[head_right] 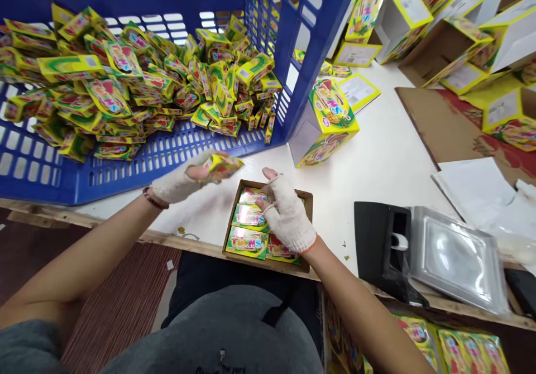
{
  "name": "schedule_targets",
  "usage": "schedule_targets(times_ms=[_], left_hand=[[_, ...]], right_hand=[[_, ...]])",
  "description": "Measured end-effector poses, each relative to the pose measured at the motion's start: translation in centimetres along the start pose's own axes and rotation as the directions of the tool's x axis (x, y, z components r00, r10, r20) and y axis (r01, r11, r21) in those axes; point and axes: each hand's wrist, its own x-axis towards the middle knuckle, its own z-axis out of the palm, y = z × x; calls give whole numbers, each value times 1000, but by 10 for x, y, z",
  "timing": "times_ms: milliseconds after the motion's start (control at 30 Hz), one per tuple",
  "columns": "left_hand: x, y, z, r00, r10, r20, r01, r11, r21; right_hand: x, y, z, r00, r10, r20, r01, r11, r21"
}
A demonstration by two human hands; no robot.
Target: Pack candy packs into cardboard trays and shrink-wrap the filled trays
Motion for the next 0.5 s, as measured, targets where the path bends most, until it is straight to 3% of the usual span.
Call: schedule_targets(times_ms=[67, 133, 200, 267, 333, 400, 467, 500], left_hand=[[-15, 9, 30, 969, -53, 242, 91, 984, -150], [-19, 9, 48, 960, -71, 271, 129, 971, -203], [-12, 2, 47, 997, -61, 57, 67, 990, -122], [3, -8, 30, 970, 22, -241, -8, 998, 57], [24, -17, 3, 861, 94, -500, 5, 981, 193], [48, -23, -25, 721, 101, -686, 55, 978, 202], [73, -25, -50, 601, 70, -796, 88, 984, 152], [84, -26, -60, 578, 41, -815, 89, 990, 113]], right_hand=[[10, -10, 1, 999, -18, 44, 16, 999, 52], [15, -11, -1, 998, 18, 67, -22, 998, 64], [15, -4, -6, 994, 100, 42, -101, 995, 15], [12, 7, -9, 982, 187, 17, -185, 979, -85], [8, 16, -7, 970, 235, 54, -221, 956, -193], [7, 20, 0, 969, 216, 117, -179, 948, -262], [7, 21, 10, 980, 151, 131, -100, 938, -331], [7, 20, 15, 985, 123, 119, -69, 920, -386]])
